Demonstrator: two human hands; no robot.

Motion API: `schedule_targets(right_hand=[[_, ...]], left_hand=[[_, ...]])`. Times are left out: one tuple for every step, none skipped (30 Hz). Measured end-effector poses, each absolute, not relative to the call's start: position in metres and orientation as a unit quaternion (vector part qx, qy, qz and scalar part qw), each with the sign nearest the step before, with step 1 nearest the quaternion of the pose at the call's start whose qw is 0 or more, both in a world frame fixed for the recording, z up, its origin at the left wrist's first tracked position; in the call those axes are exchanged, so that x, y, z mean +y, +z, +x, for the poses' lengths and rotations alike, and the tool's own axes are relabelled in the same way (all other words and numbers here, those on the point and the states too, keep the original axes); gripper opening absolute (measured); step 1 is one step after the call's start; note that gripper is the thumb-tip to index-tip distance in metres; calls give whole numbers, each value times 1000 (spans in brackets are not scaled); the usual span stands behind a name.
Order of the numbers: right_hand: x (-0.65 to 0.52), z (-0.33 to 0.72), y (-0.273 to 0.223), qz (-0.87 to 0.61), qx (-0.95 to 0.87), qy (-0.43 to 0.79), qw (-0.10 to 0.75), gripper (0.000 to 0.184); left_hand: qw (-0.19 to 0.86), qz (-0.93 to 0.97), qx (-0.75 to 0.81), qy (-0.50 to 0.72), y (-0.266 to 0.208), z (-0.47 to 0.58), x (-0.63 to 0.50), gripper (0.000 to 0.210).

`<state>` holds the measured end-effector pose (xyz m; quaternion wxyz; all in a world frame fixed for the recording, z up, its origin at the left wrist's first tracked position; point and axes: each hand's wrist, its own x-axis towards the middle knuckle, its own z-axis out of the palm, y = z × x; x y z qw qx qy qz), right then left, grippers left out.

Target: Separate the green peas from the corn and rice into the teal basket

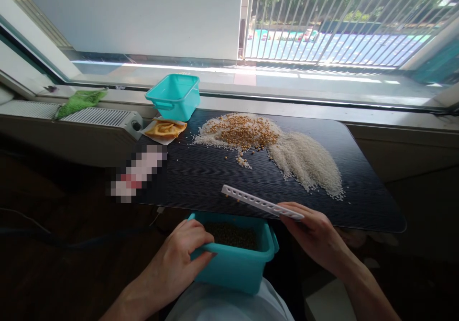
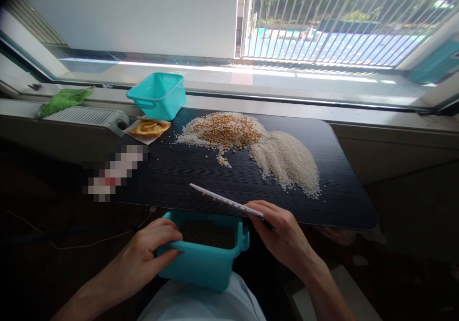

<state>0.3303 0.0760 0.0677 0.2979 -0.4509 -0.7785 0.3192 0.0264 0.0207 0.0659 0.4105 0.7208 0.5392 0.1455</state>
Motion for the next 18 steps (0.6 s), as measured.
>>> schedule_targets(right_hand=[[73,329,72,-440,-783,338,281,22],[71,328,77,-431,-786,355,266,22],[68,327,81,-421,-788,372,253,23],[67,327,84,-412,-789,387,240,24],[66,328,86,-406,-789,398,231,24],[66,329,87,-405,-789,402,229,24],[67,330,87,-409,-787,395,240,23],[69,332,86,-421,-782,377,262,21],[72,333,84,-439,-774,349,292,20],[77,334,82,-463,-761,316,327,18],[82,335,79,-489,-743,283,360,16],[87,335,75,-515,-722,255,386,15],[93,336,72,-540,-701,234,403,15],[99,335,69,-562,-682,220,413,16],[104,335,66,-579,-667,211,419,16],[108,335,64,-591,-657,208,420,17],[112,335,61,-599,-651,205,418,19],[115,336,59,-605,-648,203,416,20]], left_hand=[[412,721,538,147,66,26,20,12],[413,721,536,149,65,25,20,11],[413,723,534,149,65,24,20,11],[412,725,532,149,65,23,20,11],[410,728,530,149,65,23,20,11],[407,730,529,146,65,22,20,12],[405,732,529,143,65,22,20,12],[403,733,530,141,65,22,20,12],[403,732,531,139,65,22,20,12],[402,732,532,138,65,21,19,12],[402,732,531,138,64,21,19,12],[402,733,531,139,64,21,19,13],[401,733,531,139,64,21,19,13],[401,734,531,139,64,21,19,14],[400,734,531,138,64,21,19,14],[401,733,532,137,65,22,19,14],[400,733,532,137,65,22,19,14],[400,734,531,138,65,22,19,15]])
